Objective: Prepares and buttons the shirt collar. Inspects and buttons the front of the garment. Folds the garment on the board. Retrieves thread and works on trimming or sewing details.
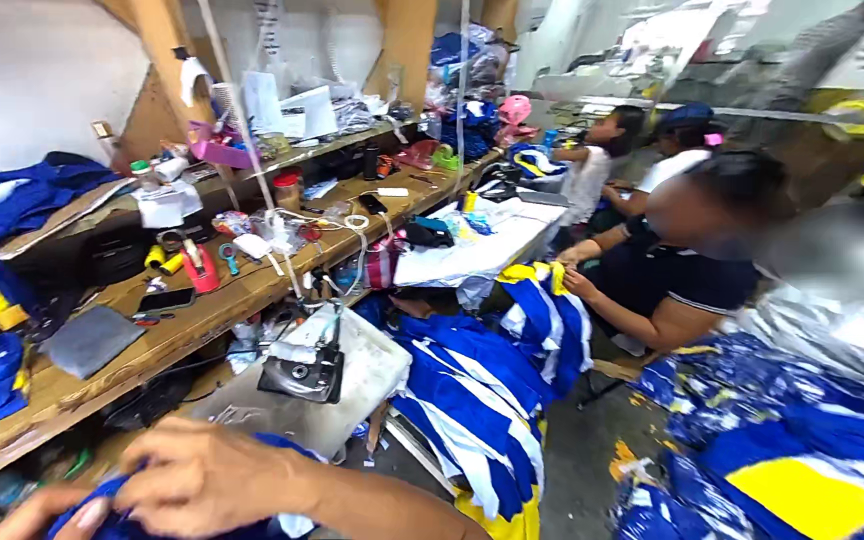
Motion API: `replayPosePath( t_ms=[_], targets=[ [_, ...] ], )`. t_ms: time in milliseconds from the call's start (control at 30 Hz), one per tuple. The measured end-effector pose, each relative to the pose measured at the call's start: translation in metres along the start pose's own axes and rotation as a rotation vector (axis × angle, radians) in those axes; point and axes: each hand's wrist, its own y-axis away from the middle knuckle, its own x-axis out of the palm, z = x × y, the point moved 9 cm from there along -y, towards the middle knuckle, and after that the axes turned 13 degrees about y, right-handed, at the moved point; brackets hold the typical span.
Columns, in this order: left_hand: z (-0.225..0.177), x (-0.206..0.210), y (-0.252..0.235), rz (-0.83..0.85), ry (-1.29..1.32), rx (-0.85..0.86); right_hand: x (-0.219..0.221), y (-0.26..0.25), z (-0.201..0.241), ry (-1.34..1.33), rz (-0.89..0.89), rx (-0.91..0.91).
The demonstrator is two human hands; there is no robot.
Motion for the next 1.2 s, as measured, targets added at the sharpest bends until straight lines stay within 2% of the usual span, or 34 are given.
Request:
replayPosePath(
  t_ms=[133, 200, 267, 400, 600, 733, 833, 1000, 1200],
  targets=[
    [0.114, -0.030, -0.006, -0.187, 0.171, -0.262, 0.053, 0.023, -0.062, 0.061, 0.087, 0.141],
    [0.157, -0.036, -0.003, -0.224, 0.298, -0.381, 0.075, 0.038, -0.088, 0.021, 0.119, 0.256],
    [0.187, -0.039, 0.000, -0.247, 0.396, -0.456, 0.094, 0.047, -0.106, 0.027, 0.164, 0.340],
    [0.226, -0.045, 0.004, -0.267, 0.583, -0.527, 0.127, 0.050, -0.124, 0.086, 0.258, 0.387],
    [0.261, -0.055, 0.011, -0.281, 0.753, -0.629, 0.165, 0.043, -0.127, 0.161, 0.270, 0.373],
    [0.271, -0.060, 0.012, -0.270, 0.795, -0.648, 0.170, 0.041, -0.127, 0.198, 0.217, 0.356],
    [0.275, -0.058, 0.011, -0.289, 0.801, -0.663, 0.174, 0.042, -0.131, 0.192, 0.263, 0.344],
    [0.279, -0.055, 0.008, -0.309, 0.734, -0.642, 0.174, 0.046, -0.145, 0.188, 0.268, 0.363],
    [0.281, -0.047, 0.009, -0.295, 0.421, -0.592, 0.181, 0.059, -0.153, 0.223, 0.356, 0.282]
  ],
)
